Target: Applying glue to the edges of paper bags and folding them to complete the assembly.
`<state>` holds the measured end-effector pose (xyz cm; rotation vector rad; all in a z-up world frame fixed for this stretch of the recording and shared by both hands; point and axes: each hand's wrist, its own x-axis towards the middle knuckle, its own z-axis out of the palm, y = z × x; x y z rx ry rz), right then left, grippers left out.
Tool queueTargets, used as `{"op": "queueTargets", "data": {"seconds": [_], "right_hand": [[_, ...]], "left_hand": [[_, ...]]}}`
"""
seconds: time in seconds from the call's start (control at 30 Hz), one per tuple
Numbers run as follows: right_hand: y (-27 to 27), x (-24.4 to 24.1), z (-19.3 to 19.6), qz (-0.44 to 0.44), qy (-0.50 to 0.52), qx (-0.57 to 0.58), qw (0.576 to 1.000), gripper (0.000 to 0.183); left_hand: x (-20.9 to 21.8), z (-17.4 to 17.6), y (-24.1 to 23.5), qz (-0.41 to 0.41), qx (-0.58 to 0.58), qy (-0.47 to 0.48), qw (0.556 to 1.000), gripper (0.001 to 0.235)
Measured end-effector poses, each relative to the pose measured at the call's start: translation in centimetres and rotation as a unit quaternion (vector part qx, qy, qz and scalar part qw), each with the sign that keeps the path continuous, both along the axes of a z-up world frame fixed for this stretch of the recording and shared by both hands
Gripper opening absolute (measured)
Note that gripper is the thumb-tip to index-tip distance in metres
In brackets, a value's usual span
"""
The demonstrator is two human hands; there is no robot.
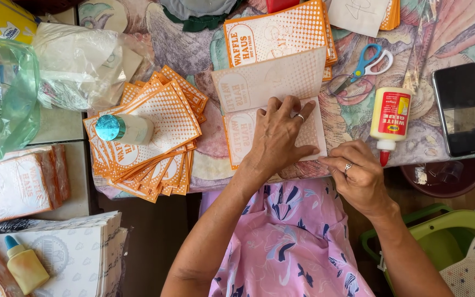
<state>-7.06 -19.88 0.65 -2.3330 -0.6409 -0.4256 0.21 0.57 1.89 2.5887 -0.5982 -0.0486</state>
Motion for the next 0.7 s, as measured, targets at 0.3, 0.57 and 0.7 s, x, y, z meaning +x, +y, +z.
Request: {"op": "queueTargets", "data": {"seconds": [0.3, 0.57, 0.7], "right_hand": [[-2.0, 2.7, 2.0, -0.029, 0.035, 0.022, 0.999, 0.014], [2.2, 11.5, 4.1, 0.014, 0.038, 0.070, 0.997, 0.066], [1.3, 12.2, 3.3, -0.007, 0.122, 0.200, 0.972, 0.017]], "left_hand": [[0.0, -0.4, 0.0, -0.008, -0.012, 0.010, 1.000, 0.100], [-1.0, -1.0, 0.2, -0.009, -0.057, -0.028, 0.998, 0.094], [-2.6, 0.3, 1.7, -0.017, -0.122, -0.066, 0.990, 0.070]]}}
